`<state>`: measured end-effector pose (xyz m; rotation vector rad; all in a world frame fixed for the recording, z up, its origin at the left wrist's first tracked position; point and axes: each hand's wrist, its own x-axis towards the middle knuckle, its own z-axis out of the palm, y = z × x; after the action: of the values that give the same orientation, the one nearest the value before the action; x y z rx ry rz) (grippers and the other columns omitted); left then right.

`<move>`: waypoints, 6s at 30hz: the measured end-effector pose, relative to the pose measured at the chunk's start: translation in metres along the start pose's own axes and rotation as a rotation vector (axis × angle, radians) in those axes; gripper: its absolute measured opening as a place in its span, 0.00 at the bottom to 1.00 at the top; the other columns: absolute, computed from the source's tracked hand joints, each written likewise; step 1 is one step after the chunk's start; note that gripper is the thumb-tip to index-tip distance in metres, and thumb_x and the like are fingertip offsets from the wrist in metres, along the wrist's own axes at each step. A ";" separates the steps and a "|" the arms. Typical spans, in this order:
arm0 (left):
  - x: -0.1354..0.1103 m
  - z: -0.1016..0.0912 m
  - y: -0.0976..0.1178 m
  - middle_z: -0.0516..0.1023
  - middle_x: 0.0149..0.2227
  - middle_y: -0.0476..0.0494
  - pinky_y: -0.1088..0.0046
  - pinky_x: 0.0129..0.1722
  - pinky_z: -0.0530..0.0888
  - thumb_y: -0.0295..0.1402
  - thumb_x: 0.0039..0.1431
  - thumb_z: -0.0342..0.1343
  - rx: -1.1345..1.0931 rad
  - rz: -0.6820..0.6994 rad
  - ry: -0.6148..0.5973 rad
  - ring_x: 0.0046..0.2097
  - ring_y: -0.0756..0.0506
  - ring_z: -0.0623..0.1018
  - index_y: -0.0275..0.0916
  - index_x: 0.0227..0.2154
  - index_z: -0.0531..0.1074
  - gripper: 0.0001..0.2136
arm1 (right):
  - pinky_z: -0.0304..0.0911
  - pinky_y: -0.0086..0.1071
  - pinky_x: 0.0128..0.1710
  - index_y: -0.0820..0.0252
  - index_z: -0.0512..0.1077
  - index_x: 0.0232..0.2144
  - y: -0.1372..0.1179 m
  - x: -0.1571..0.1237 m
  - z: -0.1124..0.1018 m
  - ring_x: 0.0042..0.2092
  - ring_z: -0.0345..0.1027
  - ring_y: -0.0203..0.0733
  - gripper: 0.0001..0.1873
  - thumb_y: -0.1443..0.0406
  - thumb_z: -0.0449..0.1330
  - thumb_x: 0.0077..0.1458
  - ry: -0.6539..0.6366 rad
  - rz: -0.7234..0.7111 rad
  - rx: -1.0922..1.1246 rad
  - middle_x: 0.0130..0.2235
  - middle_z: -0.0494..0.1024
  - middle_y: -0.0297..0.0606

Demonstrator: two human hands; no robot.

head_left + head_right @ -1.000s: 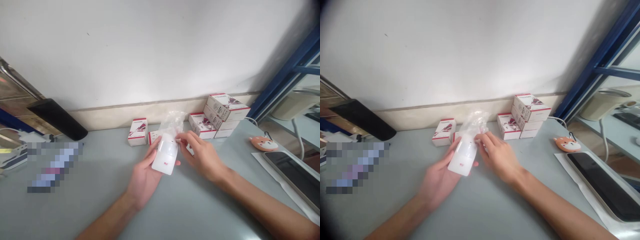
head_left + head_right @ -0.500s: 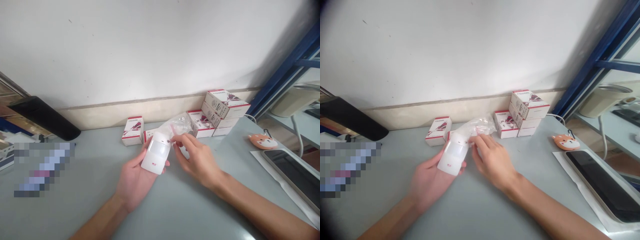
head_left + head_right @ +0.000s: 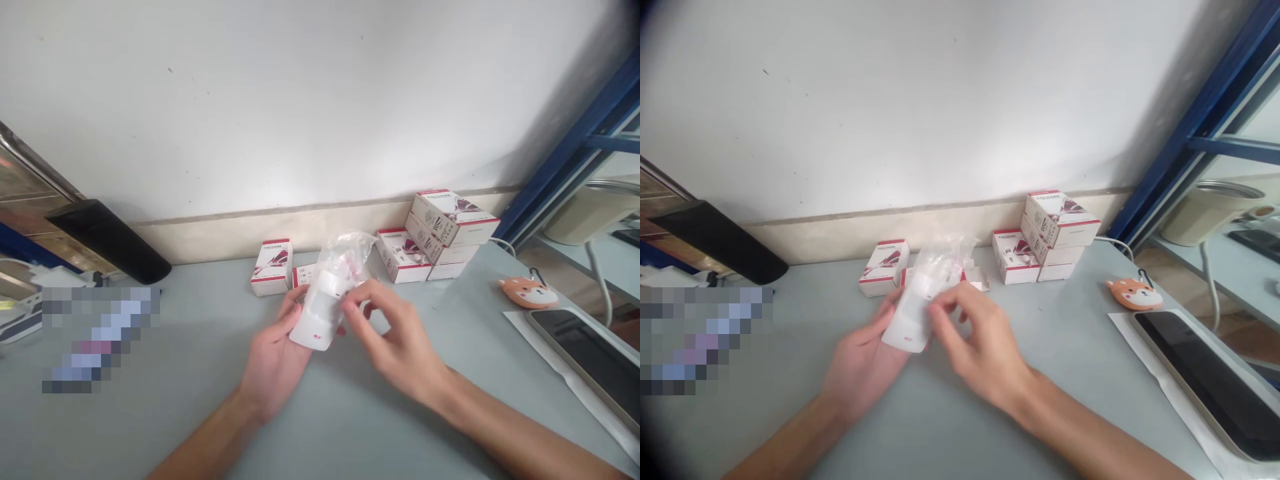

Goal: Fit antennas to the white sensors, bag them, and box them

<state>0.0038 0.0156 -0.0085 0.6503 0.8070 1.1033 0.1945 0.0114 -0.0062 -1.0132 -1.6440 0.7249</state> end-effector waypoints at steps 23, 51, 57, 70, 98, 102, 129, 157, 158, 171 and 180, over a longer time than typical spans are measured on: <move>-0.001 -0.006 -0.003 0.67 0.71 0.41 0.60 0.67 0.65 0.33 0.67 0.61 0.600 0.345 -0.117 0.71 0.35 0.66 0.48 0.64 0.65 0.25 | 0.71 0.38 0.44 0.55 0.75 0.45 0.028 0.024 -0.030 0.43 0.74 0.44 0.09 0.58 0.60 0.70 -0.360 0.005 -0.154 0.43 0.82 0.38; 0.010 -0.018 -0.015 0.82 0.57 0.36 0.52 0.56 0.76 0.42 0.58 0.71 0.791 0.179 -0.082 0.58 0.29 0.80 0.45 0.56 0.77 0.24 | 0.71 0.47 0.54 0.54 0.75 0.52 0.038 0.012 -0.023 0.54 0.72 0.53 0.17 0.62 0.69 0.61 -0.532 -0.124 -0.423 0.52 0.77 0.45; 0.009 -0.007 -0.003 0.83 0.56 0.35 0.52 0.61 0.74 0.42 0.57 0.72 0.494 0.231 0.048 0.61 0.29 0.79 0.40 0.50 0.80 0.21 | 0.69 0.35 0.37 0.54 0.76 0.49 0.025 0.019 -0.031 0.36 0.71 0.41 0.10 0.63 0.58 0.69 -0.505 -0.021 -0.261 0.39 0.81 0.36; 0.010 -0.002 0.011 0.71 0.70 0.42 0.62 0.70 0.70 0.35 0.72 0.59 -0.116 0.034 -0.077 0.73 0.41 0.66 0.43 0.65 0.69 0.21 | 0.70 0.35 0.38 0.54 0.66 0.54 0.023 0.013 -0.006 0.39 0.73 0.39 0.20 0.49 0.59 0.68 -0.168 0.234 0.245 0.47 0.76 0.39; 0.016 -0.023 0.002 0.54 0.73 0.40 0.40 0.71 0.61 0.38 0.50 0.77 1.107 0.992 0.038 0.75 0.28 0.58 0.59 0.67 0.58 0.45 | 0.55 0.28 0.22 0.54 0.62 0.33 0.015 0.015 -0.003 0.23 0.58 0.31 0.21 0.50 0.67 0.60 0.078 0.258 0.561 0.25 0.70 0.25; 0.012 -0.026 -0.001 0.69 0.67 0.41 0.49 0.67 0.70 0.34 0.60 0.69 1.559 1.073 -0.111 0.68 0.33 0.71 0.56 0.64 0.65 0.31 | 0.54 0.28 0.24 0.54 0.63 0.34 0.014 0.014 -0.006 0.25 0.57 0.33 0.18 0.51 0.64 0.63 -0.115 0.238 0.538 0.26 0.68 0.26; 0.004 -0.009 0.025 0.83 0.49 0.37 0.65 0.31 0.77 0.50 0.69 0.54 0.214 -0.275 -0.265 0.33 0.42 0.82 0.49 0.68 0.65 0.28 | 0.55 0.31 0.32 0.56 0.68 0.31 0.021 0.020 -0.016 0.32 0.59 0.37 0.18 0.52 0.56 0.68 -0.144 0.211 -0.026 0.29 0.70 0.30; 0.018 -0.018 0.016 0.72 0.19 0.48 0.76 0.15 0.47 0.71 0.61 0.43 0.442 -0.274 -0.066 0.16 0.54 0.62 0.38 0.35 0.76 0.37 | 0.64 0.35 0.39 0.54 0.70 0.34 0.010 0.007 0.000 0.37 0.64 0.40 0.13 0.54 0.61 0.68 0.134 -0.061 0.184 0.35 0.70 0.35; 0.018 -0.019 0.017 0.69 0.16 0.49 0.76 0.15 0.45 0.71 0.61 0.42 0.462 -0.298 -0.059 0.15 0.54 0.58 0.38 0.32 0.75 0.38 | 0.65 0.36 0.39 0.54 0.71 0.34 0.007 0.006 -0.001 0.38 0.64 0.41 0.13 0.54 0.62 0.67 0.116 -0.093 0.160 0.37 0.69 0.36; 0.011 -0.014 0.031 0.64 0.19 0.54 0.76 0.17 0.48 0.67 0.59 0.54 0.747 -0.018 0.054 0.18 0.54 0.56 0.40 0.28 0.70 0.30 | 0.70 0.38 0.45 0.37 0.62 0.70 -0.004 -0.002 -0.007 0.39 0.72 0.43 0.41 0.50 0.71 0.59 -0.588 -0.244 -0.225 0.54 0.75 0.41; 0.063 0.008 0.043 0.77 0.59 0.40 0.55 0.63 0.67 0.46 0.56 0.68 1.444 0.674 -0.099 0.63 0.34 0.72 0.47 0.55 0.76 0.24 | 0.68 0.39 0.40 0.42 0.65 0.69 0.012 0.031 -0.043 0.39 0.74 0.48 0.36 0.50 0.66 0.63 0.016 0.001 -0.547 0.51 0.76 0.45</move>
<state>0.0032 0.0880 0.0150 2.2861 1.2940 0.8999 0.2350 0.0436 0.0102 -1.3930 -1.8734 0.2615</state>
